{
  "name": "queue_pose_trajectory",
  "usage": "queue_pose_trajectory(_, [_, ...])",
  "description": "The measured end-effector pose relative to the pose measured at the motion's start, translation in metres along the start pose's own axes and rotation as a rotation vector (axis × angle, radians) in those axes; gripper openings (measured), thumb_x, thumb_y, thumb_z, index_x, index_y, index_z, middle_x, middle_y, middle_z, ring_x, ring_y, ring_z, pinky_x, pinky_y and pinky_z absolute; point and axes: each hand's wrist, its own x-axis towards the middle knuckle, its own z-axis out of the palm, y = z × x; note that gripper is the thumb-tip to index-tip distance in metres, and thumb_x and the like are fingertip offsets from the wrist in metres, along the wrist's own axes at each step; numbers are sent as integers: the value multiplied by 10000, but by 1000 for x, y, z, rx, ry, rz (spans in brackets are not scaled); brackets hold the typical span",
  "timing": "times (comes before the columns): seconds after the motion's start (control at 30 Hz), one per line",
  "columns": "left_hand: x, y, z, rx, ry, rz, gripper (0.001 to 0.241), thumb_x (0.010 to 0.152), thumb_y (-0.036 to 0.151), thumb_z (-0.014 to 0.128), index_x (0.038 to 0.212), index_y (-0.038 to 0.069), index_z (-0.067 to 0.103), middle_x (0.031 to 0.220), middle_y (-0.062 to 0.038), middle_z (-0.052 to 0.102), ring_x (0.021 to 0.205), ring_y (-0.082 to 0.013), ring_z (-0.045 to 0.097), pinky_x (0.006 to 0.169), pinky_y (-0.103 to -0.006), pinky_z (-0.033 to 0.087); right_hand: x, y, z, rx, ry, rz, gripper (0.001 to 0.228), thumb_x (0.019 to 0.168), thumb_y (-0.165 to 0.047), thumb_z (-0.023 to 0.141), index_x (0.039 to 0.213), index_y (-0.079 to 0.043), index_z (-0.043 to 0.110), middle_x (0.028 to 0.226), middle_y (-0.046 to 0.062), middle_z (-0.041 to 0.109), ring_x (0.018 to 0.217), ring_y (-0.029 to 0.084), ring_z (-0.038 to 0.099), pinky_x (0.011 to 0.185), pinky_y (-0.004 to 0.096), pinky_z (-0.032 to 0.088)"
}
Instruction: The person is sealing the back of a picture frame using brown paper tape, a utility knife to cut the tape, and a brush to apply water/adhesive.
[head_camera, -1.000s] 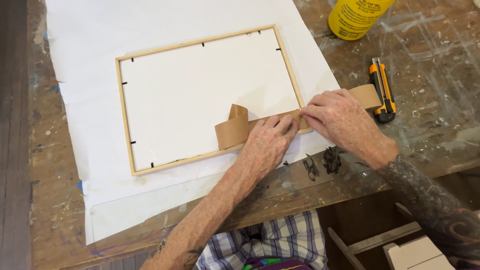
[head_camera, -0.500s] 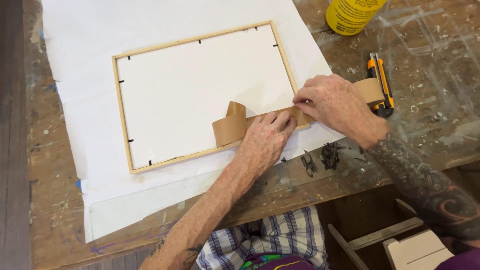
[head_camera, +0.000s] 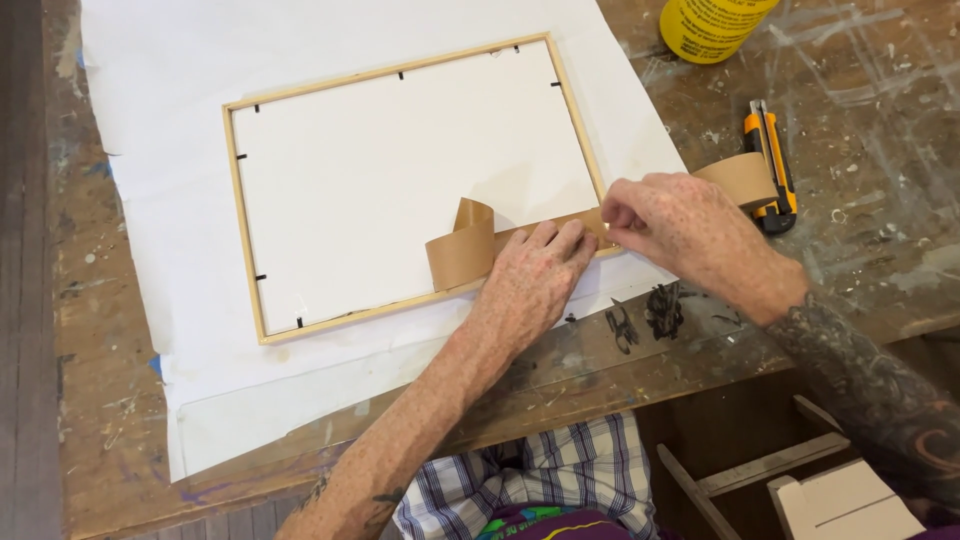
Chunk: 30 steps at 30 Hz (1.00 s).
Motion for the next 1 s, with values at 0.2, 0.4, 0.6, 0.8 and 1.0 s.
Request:
queue_pose_trajectory(0.2, [-2,-1,-5,-27,-11,-12,346,955,80,528,1268,103,674,1214,-68,540,990,-237,584,738,-346,452,22,4,-5,57,54,5,134,869,-109,800,961,-111,703,795,51,724,845,197,736,801,344,596])
queue_pose_trajectory(0.4, [0,-2,5,-76,19,-38,305,967,95,546,1236,93,690,1190,-78,563,969,-248,605,736,-351,467,8,5,4,64,-6,42,78,890,-120,781,940,-124,721,784,57,737,834,182,738,810,303,602])
queue_pose_trajectory(0.6, [22,2,-23,-291,22,-234,225,948,228,626,1092,96,738,1016,-73,645,861,-228,697,723,-312,554,-18,13,6,20,261,-169,269,846,-168,814,1091,-171,704,870,13,764,892,193,726,891,359,551])
queue_pose_trajectory(0.8, [46,12,-37,-275,-154,-348,362,971,290,630,1242,51,601,1037,-129,568,798,-249,631,633,-395,602,-57,31,-8,-234,464,262,697,907,-515,787,1371,-20,629,1335,208,568,1176,344,540,921,484,525])
queue_pose_trajectory(1.0, [59,9,-27,-352,-122,-451,172,894,286,675,1027,177,669,1146,-67,654,1074,-219,576,957,-502,392,-51,31,3,6,399,457,780,856,-356,812,1485,-33,483,1373,220,481,1124,384,592,873,579,547])
